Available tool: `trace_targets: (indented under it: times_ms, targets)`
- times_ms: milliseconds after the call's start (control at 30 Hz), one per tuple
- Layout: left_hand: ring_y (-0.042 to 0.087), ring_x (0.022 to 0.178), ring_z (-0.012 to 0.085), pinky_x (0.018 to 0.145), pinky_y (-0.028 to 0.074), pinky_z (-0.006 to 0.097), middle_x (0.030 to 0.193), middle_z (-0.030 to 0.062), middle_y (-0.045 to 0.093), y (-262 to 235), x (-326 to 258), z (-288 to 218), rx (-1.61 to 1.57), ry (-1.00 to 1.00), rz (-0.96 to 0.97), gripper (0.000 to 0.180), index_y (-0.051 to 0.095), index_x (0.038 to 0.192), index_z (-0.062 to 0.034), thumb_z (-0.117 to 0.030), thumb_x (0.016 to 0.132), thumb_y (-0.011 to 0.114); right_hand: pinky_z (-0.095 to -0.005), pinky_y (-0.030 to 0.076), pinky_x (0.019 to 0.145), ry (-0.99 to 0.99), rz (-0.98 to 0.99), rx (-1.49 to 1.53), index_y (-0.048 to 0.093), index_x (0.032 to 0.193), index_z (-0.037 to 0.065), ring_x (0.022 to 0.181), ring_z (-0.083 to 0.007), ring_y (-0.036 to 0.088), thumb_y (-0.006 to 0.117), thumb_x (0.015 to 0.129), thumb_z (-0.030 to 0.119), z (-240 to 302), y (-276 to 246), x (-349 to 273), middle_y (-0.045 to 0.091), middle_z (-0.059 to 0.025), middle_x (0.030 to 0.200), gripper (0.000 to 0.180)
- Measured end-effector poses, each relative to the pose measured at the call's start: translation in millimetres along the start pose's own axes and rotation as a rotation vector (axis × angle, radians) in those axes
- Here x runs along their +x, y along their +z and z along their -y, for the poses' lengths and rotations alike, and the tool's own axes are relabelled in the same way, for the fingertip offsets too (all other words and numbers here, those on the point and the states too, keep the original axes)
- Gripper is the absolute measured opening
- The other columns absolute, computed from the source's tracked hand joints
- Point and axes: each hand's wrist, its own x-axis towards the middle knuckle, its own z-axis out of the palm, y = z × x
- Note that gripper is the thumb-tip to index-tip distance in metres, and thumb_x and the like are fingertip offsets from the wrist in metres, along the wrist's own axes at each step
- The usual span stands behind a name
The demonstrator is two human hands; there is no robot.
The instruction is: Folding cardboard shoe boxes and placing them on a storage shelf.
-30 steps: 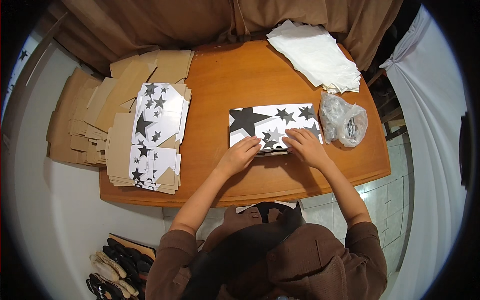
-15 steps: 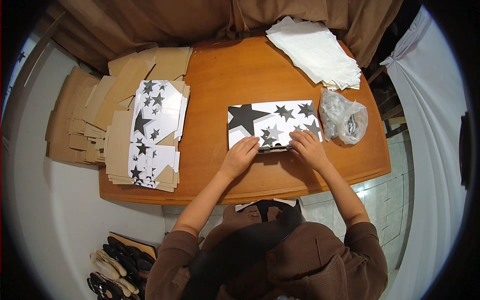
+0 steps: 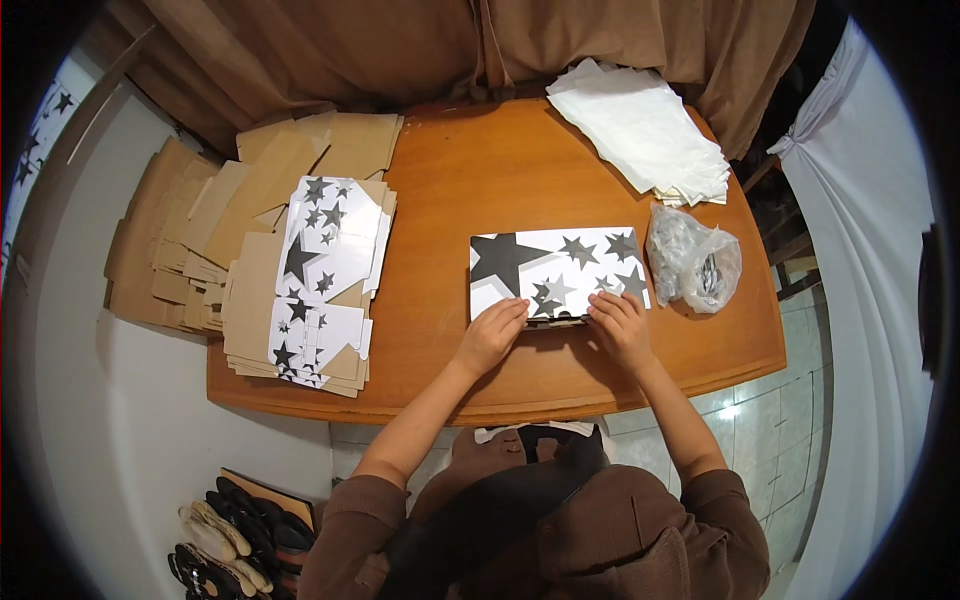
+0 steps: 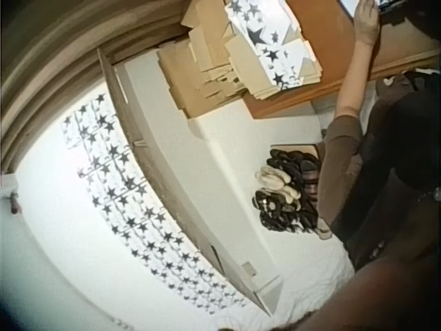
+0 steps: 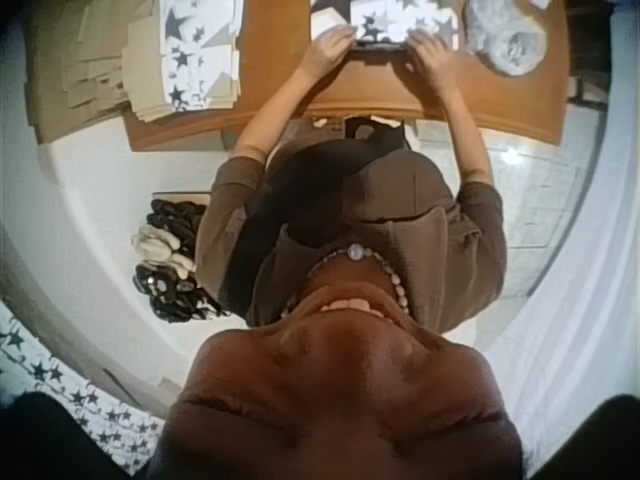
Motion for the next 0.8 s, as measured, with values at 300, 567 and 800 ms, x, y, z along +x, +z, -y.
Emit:
trace_targets:
  times_ms: [300, 567, 800]
  targets:
    - [0.061, 0.097, 0.0292, 0.086, 0.051, 0.037, 0.101, 0.0132, 0.063, 1.1, -1.7, -3.9, -0.024, -0.01, -0.004, 0.015, 0.06, 0.09, 0.0026, 0.0, 0.076, 0.065, -0.0405, 0.027, 0.101, 0.167, -0.137, -0.046, 0.063, 0.094, 0.015, 0.104, -0.0163, 0.058, 0.071, 0.075, 0.01, 9.8, 14.5, -12.6, 0.066, 0.0023, 0.105, 0.022]
    - [0.062, 0.094, 0.0303, 0.083, 0.051, 0.037, 0.099, 0.0134, 0.063, 6.3, -0.5, -9.1, 0.011, -0.05, -0.042, 0.015, 0.059, 0.088, 0.0022, 0.001, 0.075, 0.066, -0.0426, 0.034, 0.095, 0.155, -0.084, -0.046, 0.063, 0.094, 0.012, 0.105, -0.0188, 0.057, 0.069, 0.076, 0.011, 11.9, 10.3, -9.9, 0.064, 0.0, 0.106, 0.018]
    - [0.062, 0.096, 0.0251, 0.088, 0.048, 0.038, 0.098, 0.0091, 0.065, 14.8, -5.4, -12.7, 0.051, -0.152, -0.12, 0.014, 0.062, 0.092, -0.0007, -0.005, 0.079, 0.064, -0.0393, 0.039, 0.091, 0.064, 0.0, 0.026, 0.061, 0.096, 0.01, 0.103, -0.0219, 0.056, 0.066, 0.077, 0.014, 4.0, -5.6, 0.8, 0.062, -0.0031, 0.105, 0.02]
